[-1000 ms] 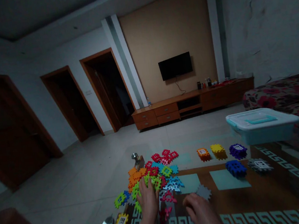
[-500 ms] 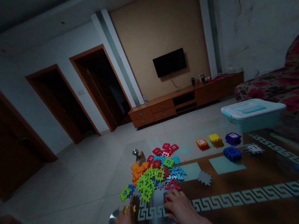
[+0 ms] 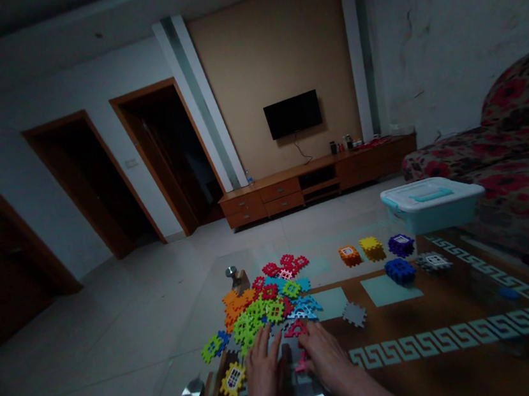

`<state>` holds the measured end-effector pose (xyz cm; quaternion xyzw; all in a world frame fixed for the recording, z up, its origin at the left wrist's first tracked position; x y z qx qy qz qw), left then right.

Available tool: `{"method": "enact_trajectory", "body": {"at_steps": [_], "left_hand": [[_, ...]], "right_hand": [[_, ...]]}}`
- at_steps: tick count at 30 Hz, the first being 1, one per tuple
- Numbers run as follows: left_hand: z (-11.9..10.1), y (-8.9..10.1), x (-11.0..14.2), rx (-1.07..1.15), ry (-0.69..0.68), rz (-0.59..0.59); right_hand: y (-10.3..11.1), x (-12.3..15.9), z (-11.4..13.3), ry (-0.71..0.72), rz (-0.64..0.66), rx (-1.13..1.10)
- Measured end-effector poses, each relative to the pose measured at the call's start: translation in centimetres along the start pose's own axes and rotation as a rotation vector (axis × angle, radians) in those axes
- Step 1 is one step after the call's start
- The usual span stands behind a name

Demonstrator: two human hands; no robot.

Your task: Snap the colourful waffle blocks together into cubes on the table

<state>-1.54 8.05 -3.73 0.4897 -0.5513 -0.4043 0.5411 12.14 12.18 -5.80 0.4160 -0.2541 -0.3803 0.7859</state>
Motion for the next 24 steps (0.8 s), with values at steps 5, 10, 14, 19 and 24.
{"method": "enact_trajectory", "body": {"at_steps": [5, 10, 14, 19, 24], "left_hand": [[-3.1, -1.2, -1.6, 0.015, -0.094, -0.017], [-3.2, -2.9, -1.2, 0.024, -0.126, 0.055], [-3.0, -4.3, -0.8, 0.055, -0.132, 0.107], [-3.8, -3.7, -1.6, 0.139, -0.276, 0.028], [-4.7, -3.0, -1.6, 0.215, -0.268, 0.061]], "right_hand": [[0.6, 1.1, -0.4, -0.068, 0.144, 0.052], [0.2, 2.8, -2.6, -0.029, 0.229, 0.003], [-0.1, 3.0, -3.5, -0.095, 0.266, -0.015], [0.7, 2.7, -3.1, -0.125, 0.248, -0.040], [2.4, 2.1, -3.5, -0.020, 0.099, -0.272]]}}
Point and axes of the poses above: each hand's wrist, its own x-axis away from the middle knuckle, its own y-axis out of the back of the hand, z = x × y, the point moved 6 cm from there along -x, towards the middle knuckle, and after that the axes turned 13 degrees about z, right-handed, at the moved point
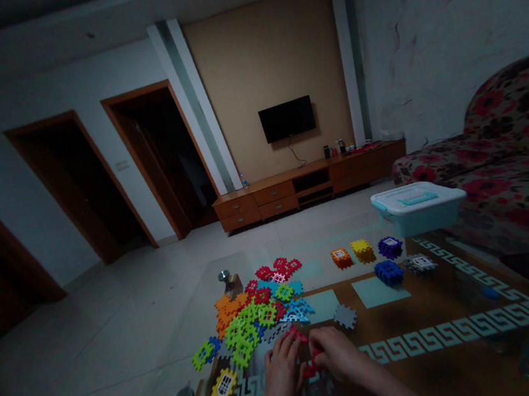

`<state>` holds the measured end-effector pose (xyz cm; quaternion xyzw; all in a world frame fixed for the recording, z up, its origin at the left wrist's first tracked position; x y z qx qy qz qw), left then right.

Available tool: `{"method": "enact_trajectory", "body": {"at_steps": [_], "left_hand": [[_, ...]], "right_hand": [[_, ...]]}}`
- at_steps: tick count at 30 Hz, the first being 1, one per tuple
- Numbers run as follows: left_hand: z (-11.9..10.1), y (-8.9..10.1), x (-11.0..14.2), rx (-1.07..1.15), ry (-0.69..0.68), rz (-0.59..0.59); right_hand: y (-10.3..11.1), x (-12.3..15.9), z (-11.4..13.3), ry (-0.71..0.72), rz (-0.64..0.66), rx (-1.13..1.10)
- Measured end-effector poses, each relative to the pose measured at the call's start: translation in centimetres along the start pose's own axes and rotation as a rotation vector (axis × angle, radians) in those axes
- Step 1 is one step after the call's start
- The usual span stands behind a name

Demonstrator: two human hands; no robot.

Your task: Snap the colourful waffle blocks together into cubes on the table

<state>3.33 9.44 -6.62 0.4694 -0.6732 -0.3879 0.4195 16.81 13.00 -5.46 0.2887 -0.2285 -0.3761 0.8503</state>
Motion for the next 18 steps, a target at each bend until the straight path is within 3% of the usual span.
{"method": "enact_trajectory", "body": {"at_steps": [4, 6, 9, 13, 18], "left_hand": [[-0.6, -1.4, 1.3, 0.110, -0.097, 0.084], [0.2, -1.7, 1.9, 0.167, -0.118, 0.027], [2.4, -1.9, 2.2, 0.203, -0.062, -0.110], [4.4, -2.6, 1.4, 0.254, -0.059, -0.130], [3.9, -2.2, 0.5, 0.288, -0.093, -0.149]], "right_hand": [[1.9, -0.9, -1.4, 0.008, -0.165, -0.149], [2.2, -1.3, -1.8, -0.005, -0.223, -0.171], [1.5, -2.1, -1.1, 0.030, -0.217, -0.210], [-0.3, -2.7, 0.4, 0.043, -0.191, -0.211], [-0.5, -2.4, 0.9, -0.039, -0.237, 0.015]]}}
Point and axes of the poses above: each hand's wrist, its own x-axis away from the middle knuckle, its own y-axis out of the back of the hand, z = x × y, the point moved 6 cm from there along -x, towards the middle knuckle, and after that the axes turned 13 degrees about z, right-handed, at the moved point
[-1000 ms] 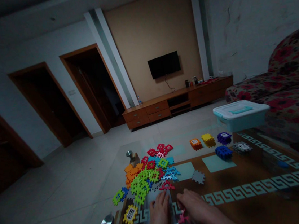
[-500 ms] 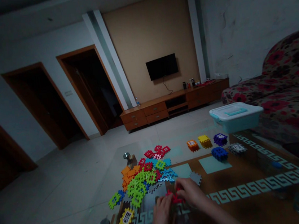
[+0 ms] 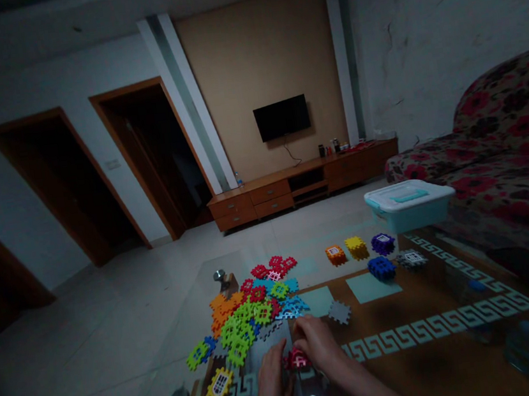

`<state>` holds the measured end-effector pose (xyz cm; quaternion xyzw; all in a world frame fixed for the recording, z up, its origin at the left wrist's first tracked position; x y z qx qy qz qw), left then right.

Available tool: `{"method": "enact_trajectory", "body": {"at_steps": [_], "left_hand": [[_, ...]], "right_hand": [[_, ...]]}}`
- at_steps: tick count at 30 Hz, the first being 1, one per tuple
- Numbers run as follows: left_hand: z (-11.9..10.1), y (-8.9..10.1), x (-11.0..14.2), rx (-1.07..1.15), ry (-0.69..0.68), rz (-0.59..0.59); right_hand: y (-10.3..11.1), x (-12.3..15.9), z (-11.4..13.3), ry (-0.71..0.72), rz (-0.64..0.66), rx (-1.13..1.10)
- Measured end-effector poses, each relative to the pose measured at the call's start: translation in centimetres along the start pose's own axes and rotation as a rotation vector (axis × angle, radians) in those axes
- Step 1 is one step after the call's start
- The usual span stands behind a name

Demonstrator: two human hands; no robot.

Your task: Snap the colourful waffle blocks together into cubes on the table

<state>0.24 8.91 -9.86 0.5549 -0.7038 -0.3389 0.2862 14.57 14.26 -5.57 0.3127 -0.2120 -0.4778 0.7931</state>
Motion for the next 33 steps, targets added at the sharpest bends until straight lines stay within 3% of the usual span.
{"method": "enact_trajectory", "body": {"at_steps": [7, 15, 19, 24, 26, 33], "left_hand": [[-3.2, 1.7, -0.3, 0.105, -0.068, -0.090], [-3.4, 1.7, -0.6, 0.087, -0.049, -0.059], [-3.3, 1.8, -0.5, 0.086, -0.041, -0.041], [-2.2, 1.0, -0.5, -0.033, 0.040, 0.086], [-2.0, 0.6, -0.6, -0.090, 0.050, 0.140], [-1.9, 0.0, -1.2, -0.288, 0.107, 0.256]], "right_hand": [[0.1, 2.4, 0.8, -0.021, 0.178, 0.198], [0.5, 2.5, 2.9, -0.096, 0.237, 0.421], [-0.1, 2.0, 2.3, -0.018, 0.231, 0.478], [0.2, 2.6, 0.1, 0.142, 0.235, 0.550], [2.0, 2.6, -1.3, 0.148, 0.231, 0.557], [13.2, -0.6, -7.3, -0.113, 0.043, 0.568]]}}
Point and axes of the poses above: each hand's wrist, its own x-axis away from the middle knuckle, its own y-axis out of the back of the hand, z = x × y, the point moved 6 cm from there along -x, towards the middle knuckle, and after that the axes turned 13 degrees about z, right-handed, at the moved point
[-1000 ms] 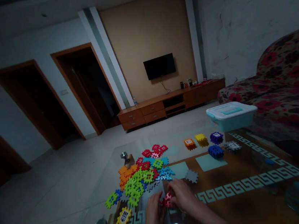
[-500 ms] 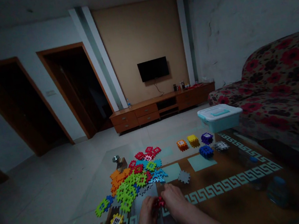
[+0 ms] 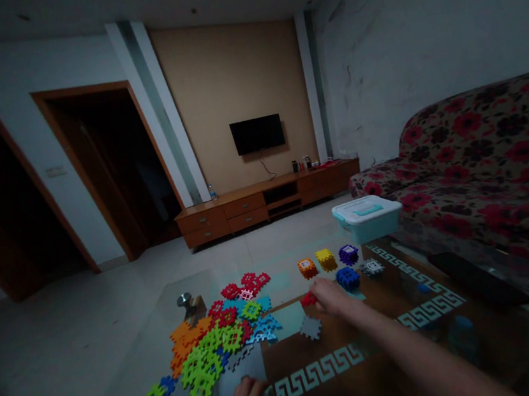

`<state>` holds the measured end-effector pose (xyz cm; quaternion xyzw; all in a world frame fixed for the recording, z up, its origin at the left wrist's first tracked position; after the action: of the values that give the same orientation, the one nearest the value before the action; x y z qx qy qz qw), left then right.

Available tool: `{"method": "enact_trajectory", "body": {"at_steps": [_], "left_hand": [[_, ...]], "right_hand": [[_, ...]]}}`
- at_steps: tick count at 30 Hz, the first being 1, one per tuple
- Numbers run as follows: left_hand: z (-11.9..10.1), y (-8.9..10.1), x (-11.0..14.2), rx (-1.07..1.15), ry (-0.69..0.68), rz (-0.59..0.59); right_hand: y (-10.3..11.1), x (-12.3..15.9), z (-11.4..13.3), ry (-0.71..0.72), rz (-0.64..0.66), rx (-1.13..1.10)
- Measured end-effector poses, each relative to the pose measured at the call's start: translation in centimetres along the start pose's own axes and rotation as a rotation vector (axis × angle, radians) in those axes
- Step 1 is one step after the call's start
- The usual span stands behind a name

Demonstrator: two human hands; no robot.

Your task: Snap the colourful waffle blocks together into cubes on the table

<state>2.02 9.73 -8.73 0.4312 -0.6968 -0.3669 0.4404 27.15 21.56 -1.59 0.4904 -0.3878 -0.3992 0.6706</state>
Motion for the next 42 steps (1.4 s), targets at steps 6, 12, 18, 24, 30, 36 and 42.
{"method": "enact_trajectory", "body": {"at_steps": [6, 12, 18, 24, 30, 36, 42], "left_hand": [[0.0, -0.1, -0.6, -0.094, 0.088, 0.050], [-0.6, 0.8, 0.2, -0.075, 0.054, 0.006], [0.1, 3.2, 2.1, -0.132, 0.229, -0.146], [3.2, 5.8, 3.6, -0.220, 0.396, -0.341], [6.7, 6.2, 3.8, -0.242, 0.593, -0.352], [6.4, 5.8, 4.1, -0.113, 0.431, -0.190], [4.2, 5.3, 4.6, -0.037, 0.245, -0.064]], "right_hand": [[0.3, -1.9, -3.6, -0.088, 0.010, -0.020], [-0.1, -1.2, -1.3, -0.126, 0.019, -0.055], [-4.3, 1.0, 4.7, -0.041, 0.099, -0.080], [-3.7, 1.2, 7.3, -0.045, 0.084, -0.037], [-2.4, -2.6, 14.9, 0.330, 0.005, -0.177], [-4.7, -5.5, 20.7, 0.412, -0.040, -0.159], [-6.0, -2.9, 19.5, 0.392, -0.011, -0.200]]}}
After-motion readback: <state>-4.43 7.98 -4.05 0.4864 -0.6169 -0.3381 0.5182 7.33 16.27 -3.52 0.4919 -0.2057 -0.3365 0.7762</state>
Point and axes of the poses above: each hand's wrist, its own x-axis away from the middle knuckle, its own y-axis out of the back of the hand, z = x × y, the point moved 6 cm from there along -x, towards the middle knuckle, and after that the axes turned 13 degrees about z, right-handed, at the moved point
